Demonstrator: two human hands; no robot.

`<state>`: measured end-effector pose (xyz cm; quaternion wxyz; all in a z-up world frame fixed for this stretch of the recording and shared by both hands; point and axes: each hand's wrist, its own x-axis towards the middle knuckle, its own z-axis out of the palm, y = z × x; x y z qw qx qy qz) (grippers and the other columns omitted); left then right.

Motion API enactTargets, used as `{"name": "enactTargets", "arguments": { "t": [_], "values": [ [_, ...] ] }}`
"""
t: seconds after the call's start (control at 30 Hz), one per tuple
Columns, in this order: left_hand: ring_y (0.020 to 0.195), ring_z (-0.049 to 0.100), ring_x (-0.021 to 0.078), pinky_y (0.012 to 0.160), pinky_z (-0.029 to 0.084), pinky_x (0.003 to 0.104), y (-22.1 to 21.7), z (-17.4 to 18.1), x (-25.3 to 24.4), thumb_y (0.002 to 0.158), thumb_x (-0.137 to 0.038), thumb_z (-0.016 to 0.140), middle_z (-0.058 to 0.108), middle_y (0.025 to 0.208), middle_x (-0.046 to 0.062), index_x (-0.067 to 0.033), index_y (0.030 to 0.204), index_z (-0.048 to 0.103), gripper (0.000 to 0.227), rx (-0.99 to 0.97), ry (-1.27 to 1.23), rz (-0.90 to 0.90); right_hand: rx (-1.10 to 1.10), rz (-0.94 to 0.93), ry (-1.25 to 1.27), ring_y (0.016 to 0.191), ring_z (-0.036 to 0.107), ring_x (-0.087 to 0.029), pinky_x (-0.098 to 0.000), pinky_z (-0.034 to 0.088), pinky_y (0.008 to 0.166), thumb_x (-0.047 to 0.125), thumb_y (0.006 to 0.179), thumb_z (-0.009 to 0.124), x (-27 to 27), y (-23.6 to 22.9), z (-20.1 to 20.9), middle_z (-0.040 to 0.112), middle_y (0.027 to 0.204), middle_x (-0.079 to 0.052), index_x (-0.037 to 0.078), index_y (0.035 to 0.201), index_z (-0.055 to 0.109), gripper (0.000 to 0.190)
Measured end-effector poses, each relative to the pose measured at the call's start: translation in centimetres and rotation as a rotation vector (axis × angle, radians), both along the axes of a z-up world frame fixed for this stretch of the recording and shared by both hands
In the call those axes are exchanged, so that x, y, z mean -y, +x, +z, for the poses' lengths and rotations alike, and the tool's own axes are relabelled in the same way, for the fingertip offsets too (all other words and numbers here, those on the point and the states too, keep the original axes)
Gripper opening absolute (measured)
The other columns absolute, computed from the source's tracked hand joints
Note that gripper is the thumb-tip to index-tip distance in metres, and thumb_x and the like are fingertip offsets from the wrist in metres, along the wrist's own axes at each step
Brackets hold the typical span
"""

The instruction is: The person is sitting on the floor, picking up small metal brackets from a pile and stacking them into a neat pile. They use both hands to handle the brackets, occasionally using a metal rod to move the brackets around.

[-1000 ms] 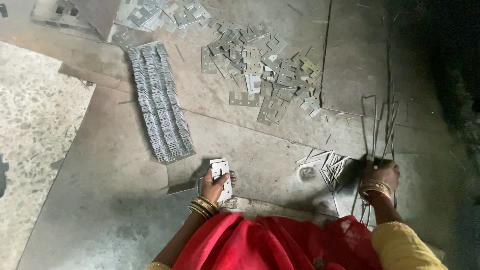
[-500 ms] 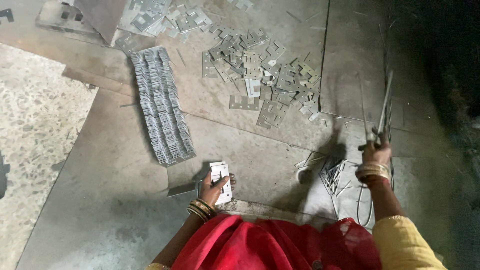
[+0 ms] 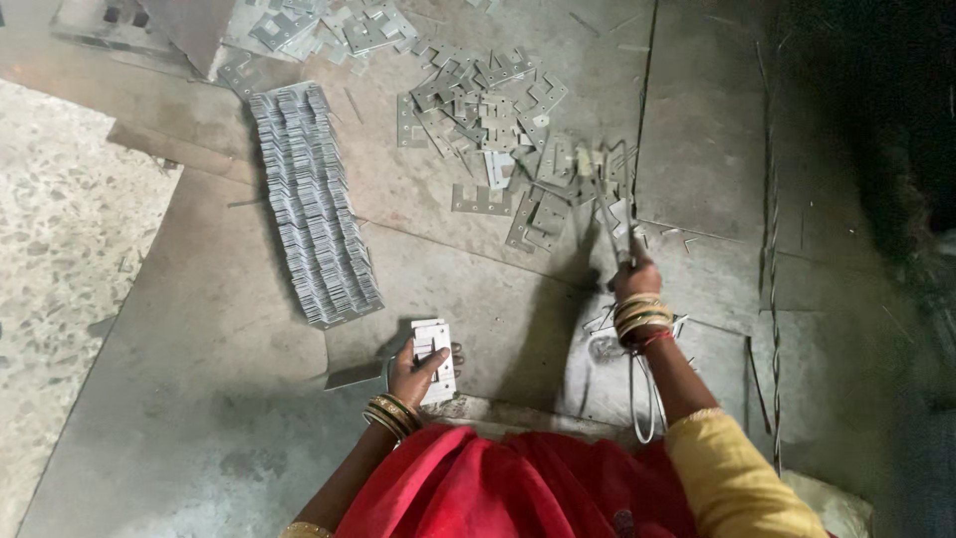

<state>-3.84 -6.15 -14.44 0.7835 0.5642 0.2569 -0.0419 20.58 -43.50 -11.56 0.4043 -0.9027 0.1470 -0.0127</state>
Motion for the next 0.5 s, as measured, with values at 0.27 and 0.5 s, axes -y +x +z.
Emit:
{"name": "enactTargets", "arguments": {
  "t": [0.27,0.5],
  "values": [
    [0.083,0.072,0.0135,0.074,0.061,0.033,0.3,0.2,0.1,0.085,-0.015,0.081,0.078,0.099,0.007,-0.0037,0.117,0.069,0.036,-0.020,0.067,-0.017,-0.076,-0.047,0.206,0.054,0.052,-0.015,-0.0355,0.043,0.049,0.018,0.102,0.062,-4.1,-8.7,1.1,0.060,0.064,-0.009,0.012,0.147,0.056,0.046],
    [0.081,0.074,0.0132,0.072,0.064,0.033,0.4,-0.2,0.1,0.082,-0.015,0.080,0.077,0.097,0.004,-0.0049,0.114,0.066,0.036,-0.003,-0.065,0.008,-0.031,-0.178,0.066,0.053,0.058,-0.019,-0.0401,0.047,0.049,0.017,0.098,0.054,-2.9,-10.6,0.9,0.065,0.068,-0.012,0.012,0.151,0.052,0.054]
  ]
}}
